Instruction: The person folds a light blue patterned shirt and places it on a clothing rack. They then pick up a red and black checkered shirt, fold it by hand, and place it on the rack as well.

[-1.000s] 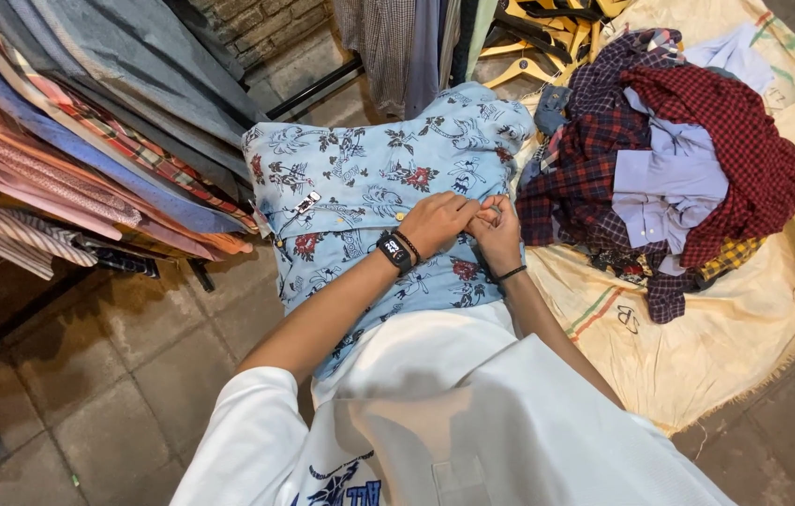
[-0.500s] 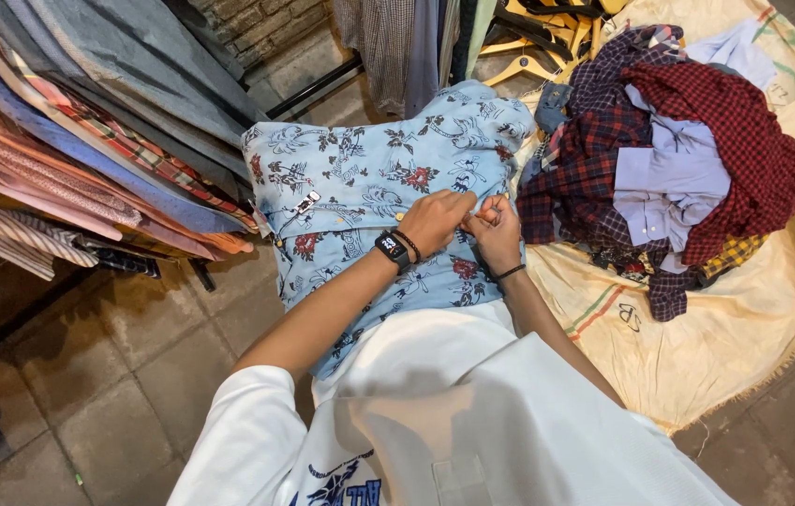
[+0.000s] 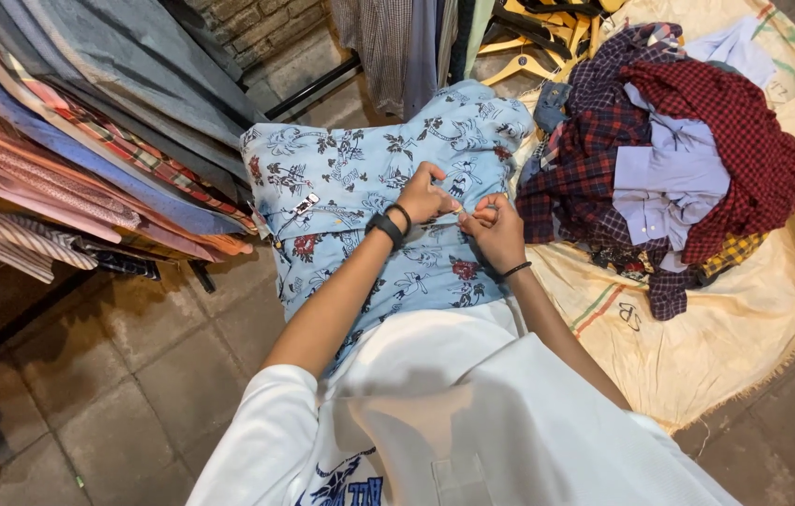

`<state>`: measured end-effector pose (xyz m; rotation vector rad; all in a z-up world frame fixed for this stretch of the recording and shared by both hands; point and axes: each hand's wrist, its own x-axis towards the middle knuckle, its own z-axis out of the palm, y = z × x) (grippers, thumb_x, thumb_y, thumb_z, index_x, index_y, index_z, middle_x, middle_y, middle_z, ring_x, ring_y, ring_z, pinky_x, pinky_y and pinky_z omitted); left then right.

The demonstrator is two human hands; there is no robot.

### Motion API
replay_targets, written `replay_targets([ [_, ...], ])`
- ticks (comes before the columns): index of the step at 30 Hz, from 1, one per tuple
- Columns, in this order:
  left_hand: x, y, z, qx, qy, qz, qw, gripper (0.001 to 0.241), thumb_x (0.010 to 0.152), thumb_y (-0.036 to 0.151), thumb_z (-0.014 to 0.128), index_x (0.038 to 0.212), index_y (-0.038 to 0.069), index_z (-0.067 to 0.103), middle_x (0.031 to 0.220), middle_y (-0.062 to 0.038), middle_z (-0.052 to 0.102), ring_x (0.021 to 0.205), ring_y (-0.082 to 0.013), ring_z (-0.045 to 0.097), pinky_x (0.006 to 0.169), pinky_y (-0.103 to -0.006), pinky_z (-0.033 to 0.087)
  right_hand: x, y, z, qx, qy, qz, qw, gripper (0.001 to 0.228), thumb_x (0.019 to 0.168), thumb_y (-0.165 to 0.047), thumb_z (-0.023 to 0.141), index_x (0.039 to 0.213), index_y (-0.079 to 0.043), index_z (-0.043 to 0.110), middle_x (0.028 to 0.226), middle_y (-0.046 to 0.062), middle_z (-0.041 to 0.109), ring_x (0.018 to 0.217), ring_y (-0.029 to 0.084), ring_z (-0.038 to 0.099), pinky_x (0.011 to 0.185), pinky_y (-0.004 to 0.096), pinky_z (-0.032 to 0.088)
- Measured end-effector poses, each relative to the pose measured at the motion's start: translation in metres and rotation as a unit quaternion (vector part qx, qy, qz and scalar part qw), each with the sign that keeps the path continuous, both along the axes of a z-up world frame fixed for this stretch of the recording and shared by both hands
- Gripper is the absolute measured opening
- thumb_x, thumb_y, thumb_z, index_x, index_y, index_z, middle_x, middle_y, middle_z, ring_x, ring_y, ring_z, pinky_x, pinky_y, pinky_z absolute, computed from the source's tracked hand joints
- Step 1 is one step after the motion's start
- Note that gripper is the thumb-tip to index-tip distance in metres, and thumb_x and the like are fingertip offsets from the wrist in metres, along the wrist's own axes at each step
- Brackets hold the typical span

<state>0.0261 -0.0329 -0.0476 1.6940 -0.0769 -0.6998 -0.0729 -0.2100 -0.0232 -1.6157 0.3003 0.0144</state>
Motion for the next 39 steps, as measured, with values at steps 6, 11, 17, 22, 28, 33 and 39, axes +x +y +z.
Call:
replay_targets([
  [6, -0.046, 0.018, 0.032, 0.33, -0.335, -0.099, 0.877, 0.044, 0.097, 0.038, 0.066, 0.131, 0.017, 0.046, 0.132, -0.013, 0.06, 0.124, -0.0328, 0.057, 0.102, -0.0485, 0.045, 0.021, -0.035, 0.003, -0.37, -0.002, 0.029, 0.929, 0.016, 0.087, -0.031, 0.081, 0.095, -0.022, 0.07, 0.087, 0.002, 0.078, 0.094, 0.029, 0.075, 0.085, 0.044, 0.059],
  [11, -0.077, 0.04, 0.037, 0.385, -0.353, -0.111, 0.845, 0.049, 0.106, 0.043, 0.049, 0.145, 0.013, 0.045, 0.139, -0.014, 0.049, 0.128, -0.0318, 0.049, 0.1, -0.0426, 0.036, 0.053, -0.062, 0.014, -0.367, -0.026, -0.01, 0.93, 0.03, 0.096, -0.031, 0.075, 0.116, -0.012, 0.064, 0.107, 0.014, 0.073, 0.103, 0.035, 0.069, 0.09, 0.05, 0.056],
  [17, -0.03, 0.052, 0.047, 0.337, -0.32, -0.054, 0.884, 0.053, 0.107, 0.053, 0.042, 0.141, 0.013, 0.052, 0.133, -0.014, 0.057, 0.129, -0.0333, 0.054, 0.105, -0.0465, 0.037, 0.127, -0.081, 0.024, -0.359, -0.019, 0.077, 0.93, 0.048, 0.102, -0.023, 0.067, 0.147, -0.014, 0.05, 0.143, 0.026, 0.055, 0.134, 0.047, 0.05, 0.114, 0.06, 0.04],
  [22, 0.04, 0.067, 0.074, 0.366, -0.389, 0.041, 0.844, 0.04, 0.111, 0.04, 0.045, 0.139, 0.013, 0.055, 0.136, -0.014, 0.057, 0.126, -0.0311, 0.058, 0.102, -0.0437, 0.042, 0.174, -0.094, 0.009, -0.331, 0.008, 0.134, 0.934, 0.053, 0.112, -0.022, 0.05, 0.162, -0.017, 0.034, 0.16, 0.025, 0.036, 0.15, 0.045, 0.031, 0.123, 0.059, 0.028],
  [28, 0.087, 0.048, 0.071, 0.365, -0.254, -0.091, 0.891, 0.078, 0.099, 0.062, 0.057, 0.158, 0.018, 0.031, 0.166, -0.02, 0.03, 0.153, -0.035, 0.03, 0.12, -0.0547, 0.015, 0.217, -0.148, -0.108, -0.425, -0.039, 0.166, 0.889, 0.033, 0.099, -0.024, 0.067, 0.127, -0.008, 0.07, 0.11, 0.022, 0.073, 0.111, 0.043, 0.068, 0.094, 0.054, 0.053],
  [33, 0.086, 0.057, 0.058, 0.403, -0.38, -0.116, 0.825, 0.067, 0.09, 0.057, 0.069, 0.13, 0.006, 0.053, 0.108, -0.012, 0.058, 0.109, -0.0306, 0.054, 0.094, -0.0509, 0.03, 0.162, -0.135, 0.009, -0.449, -0.254, 0.07, 0.854, 0.015, 0.098, -0.01, 0.072, 0.109, -0.001, 0.067, 0.119, 0.018, 0.059, 0.11, 0.047, 0.063, 0.091, 0.053, 0.053],
  [39, 0.031, 0.066, 0.141, 0.34, -0.609, 0.04, 0.715, 0.06, 0.09, 0.069, 0.064, 0.104, 0.012, 0.049, 0.094, -0.003, 0.038, 0.082, -0.0205, 0.041, 0.076, -0.0386, 0.031, 0.121, -0.195, 0.031, -0.491, -0.418, 0.029, 0.764, 0.014, 0.102, -0.016, 0.08, 0.112, -0.007, 0.074, 0.103, 0.012, 0.072, 0.096, 0.035, 0.072, 0.085, 0.041, 0.055],
])
